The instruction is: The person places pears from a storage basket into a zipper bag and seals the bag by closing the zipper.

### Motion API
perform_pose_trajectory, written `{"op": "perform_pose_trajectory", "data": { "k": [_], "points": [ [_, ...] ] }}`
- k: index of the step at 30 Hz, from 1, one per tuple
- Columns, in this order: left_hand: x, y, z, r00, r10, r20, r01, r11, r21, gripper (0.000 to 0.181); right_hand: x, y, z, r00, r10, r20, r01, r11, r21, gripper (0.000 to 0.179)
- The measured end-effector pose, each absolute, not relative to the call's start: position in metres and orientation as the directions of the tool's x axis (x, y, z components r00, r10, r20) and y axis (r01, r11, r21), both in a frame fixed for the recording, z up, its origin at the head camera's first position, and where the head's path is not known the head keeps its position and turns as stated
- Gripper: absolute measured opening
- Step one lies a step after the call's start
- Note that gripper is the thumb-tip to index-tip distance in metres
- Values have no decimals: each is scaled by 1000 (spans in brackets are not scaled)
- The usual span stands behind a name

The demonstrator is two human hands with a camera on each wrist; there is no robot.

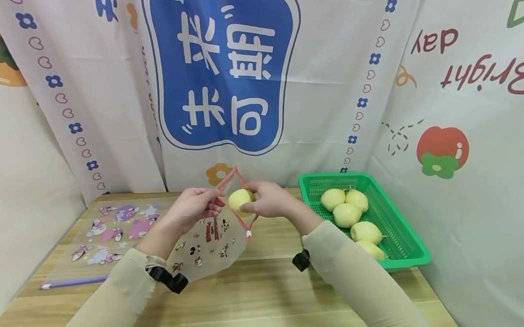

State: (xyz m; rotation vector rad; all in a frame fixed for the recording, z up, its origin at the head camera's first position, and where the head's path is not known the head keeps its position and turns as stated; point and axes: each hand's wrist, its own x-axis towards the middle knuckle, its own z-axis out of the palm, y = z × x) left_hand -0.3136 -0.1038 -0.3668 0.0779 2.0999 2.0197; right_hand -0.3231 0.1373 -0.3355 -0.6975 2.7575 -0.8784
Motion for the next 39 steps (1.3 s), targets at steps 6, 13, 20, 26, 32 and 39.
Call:
{"op": "perform_pose_trajectory", "data": {
  "k": [6,13,20,26,32,39],
  "points": [
    [-313,-101,-366,-969,212,-127,-123,33,992,33,-324,131,-341,-867,-487,-104,-336,727,-599,60],
    [-312,-100,-367,-965,220,-142,-141,22,990,35,-327,123,-342,-835,-513,-197,-337,761,-554,56],
    [-312,-100,-370,-963,228,-140,-141,15,990,35,-335,115,-354,-814,-533,-231,-381,790,-480,58],
    [-311,-101,-370,-969,209,-131,-135,-1,991,35,-338,114,-358,-817,-547,-183,-413,776,-476,46],
    [-312,-102,-368,-976,186,-114,-124,-44,991,33,-337,122,-350,-822,-556,-119,-405,720,-564,29],
    [-312,-107,-367,-977,173,-122,-129,-31,991,32,-336,147,-337,-852,-509,-126,-323,699,-639,28]
  ]
}}
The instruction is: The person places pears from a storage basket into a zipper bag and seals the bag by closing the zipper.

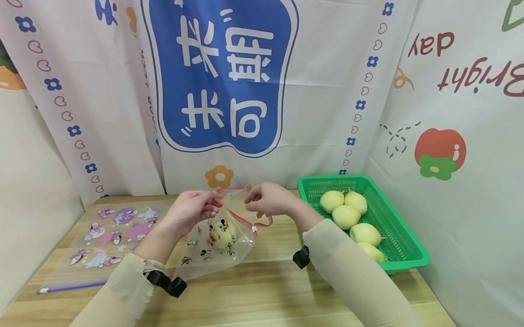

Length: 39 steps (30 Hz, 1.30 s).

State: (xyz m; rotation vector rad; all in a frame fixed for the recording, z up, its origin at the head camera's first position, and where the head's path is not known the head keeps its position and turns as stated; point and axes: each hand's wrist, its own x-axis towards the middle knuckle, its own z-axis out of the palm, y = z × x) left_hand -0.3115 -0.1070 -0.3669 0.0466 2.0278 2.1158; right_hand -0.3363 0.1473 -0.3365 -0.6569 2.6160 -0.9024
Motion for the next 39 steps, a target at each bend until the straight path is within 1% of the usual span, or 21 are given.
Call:
{"op": "perform_pose_trajectory", "data": {
  "k": [6,12,18,23,30,34,37,39],
  "points": [
    [-310,-110,-369,-974,186,-130,-138,-34,990,31,-342,179,-332,-890,-433,-143,-245,718,-651,30],
    [-311,-112,-370,-974,183,-136,-145,-39,989,29,-350,217,-329,-925,-347,-155,-176,753,-635,32],
    [-311,-113,-372,-972,199,-129,-139,-39,989,31,-356,257,-336,-938,-321,-129,-185,782,-595,37],
    [-310,-114,-372,-971,208,-122,-132,-36,991,32,-359,287,-342,-947,-290,-137,-167,810,-562,41],
    [-310,-116,-372,-969,213,-125,-134,-30,990,33,-357,327,-348,-953,-249,-171,-143,871,-469,43],
    [-310,-116,-373,-968,215,-128,-139,-34,990,32,-361,348,-355,-959,-215,-184,-128,910,-394,42],
    [-310,-117,-373,-967,217,-132,-143,-38,989,32,-363,358,-358,-965,-189,-183,-121,937,-327,37],
    [-310,-117,-373,-967,216,-133,-145,-40,989,32,-365,362,-360,-966,-178,-190,-115,947,-301,26]
  ]
}}
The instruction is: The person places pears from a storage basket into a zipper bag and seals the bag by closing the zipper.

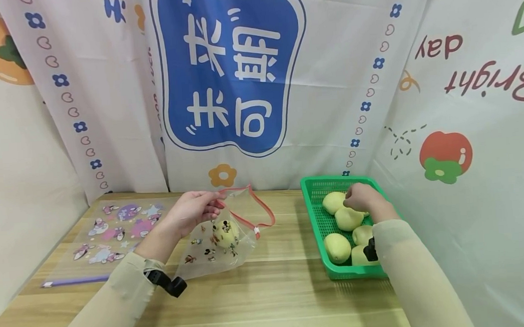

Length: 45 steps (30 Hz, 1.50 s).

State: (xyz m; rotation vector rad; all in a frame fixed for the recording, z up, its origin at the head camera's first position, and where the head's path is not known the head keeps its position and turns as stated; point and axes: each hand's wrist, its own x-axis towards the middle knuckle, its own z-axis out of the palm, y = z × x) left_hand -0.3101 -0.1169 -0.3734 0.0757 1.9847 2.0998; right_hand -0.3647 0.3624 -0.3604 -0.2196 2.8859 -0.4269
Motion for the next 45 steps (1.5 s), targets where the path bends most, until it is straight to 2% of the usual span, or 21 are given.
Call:
{"op": "perform_pose_trajectory", "data": {
  "k": [2,5,8,15,22,29,36,45],
  "points": [
    [-310,-117,-374,-967,216,-134,-146,-42,988,32,-366,366,-363,-964,-174,-200,-113,952,-283,19],
    [-311,-116,-375,-967,219,-133,-145,-40,989,32,-367,371,-367,-959,-172,-224,-108,956,-274,35],
    [-311,-116,-375,-966,223,-132,-144,-37,989,32,-366,374,-371,-956,-170,-241,-102,957,-270,43],
    [-311,-115,-375,-966,225,-131,-143,-37,989,31,-362,375,-369,-937,-107,-334,-46,981,-186,32],
    [-311,-116,-372,-966,218,-135,-145,-32,989,31,-357,374,-367,-922,-41,-385,7,992,-123,51],
    [-310,-116,-371,-967,217,-136,-145,-25,989,31,-355,372,-369,-890,22,-455,105,982,-159,81],
    [-310,-117,-372,-966,217,-138,-148,-27,989,33,-360,365,-373,-888,-16,-460,60,987,-151,75],
    [-311,-118,-374,-968,215,-130,-139,-26,990,33,-359,354,-373,-871,-23,-491,72,982,-175,84]
  ]
}}
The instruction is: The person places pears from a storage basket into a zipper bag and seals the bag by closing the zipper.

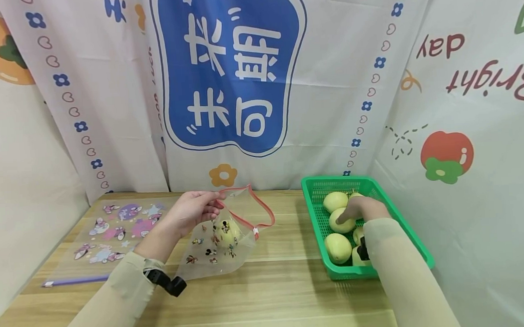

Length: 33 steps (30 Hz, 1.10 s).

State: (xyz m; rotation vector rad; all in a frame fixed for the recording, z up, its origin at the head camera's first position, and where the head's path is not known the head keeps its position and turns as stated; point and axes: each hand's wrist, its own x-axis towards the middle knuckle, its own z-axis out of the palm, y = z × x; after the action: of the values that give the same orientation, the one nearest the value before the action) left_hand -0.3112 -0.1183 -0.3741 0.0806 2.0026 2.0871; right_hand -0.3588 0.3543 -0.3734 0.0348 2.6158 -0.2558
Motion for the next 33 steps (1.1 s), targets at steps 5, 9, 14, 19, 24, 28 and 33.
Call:
{"op": "perform_pose_trajectory", "data": {
  "k": [5,9,14,19,24,28,33],
  "points": [
    [-312,-118,-374,-968,216,-130,-138,-24,990,34,-358,354,-375,-858,-34,-512,106,965,-241,91],
    [-311,-118,-373,-968,212,-132,-141,-27,990,35,-356,355,-376,-861,-63,-505,74,967,-245,92],
    [-311,-118,-373,-968,212,-136,-145,-27,989,35,-355,356,-376,-868,-106,-486,3,976,-219,88],
    [-311,-118,-373,-967,214,-140,-149,-29,988,35,-357,361,-378,-875,-132,-466,-26,974,-227,90],
    [-311,-118,-372,-968,210,-140,-151,-34,988,35,-358,367,-379,-903,-147,-404,-35,962,-271,95],
    [-311,-118,-373,-968,209,-139,-150,-37,988,35,-359,373,-377,-928,-161,-337,-45,944,-327,96],
    [-311,-118,-373,-969,210,-133,-145,-43,988,34,-359,380,-374,-953,-162,-255,-39,902,-429,99]
  ]
}}
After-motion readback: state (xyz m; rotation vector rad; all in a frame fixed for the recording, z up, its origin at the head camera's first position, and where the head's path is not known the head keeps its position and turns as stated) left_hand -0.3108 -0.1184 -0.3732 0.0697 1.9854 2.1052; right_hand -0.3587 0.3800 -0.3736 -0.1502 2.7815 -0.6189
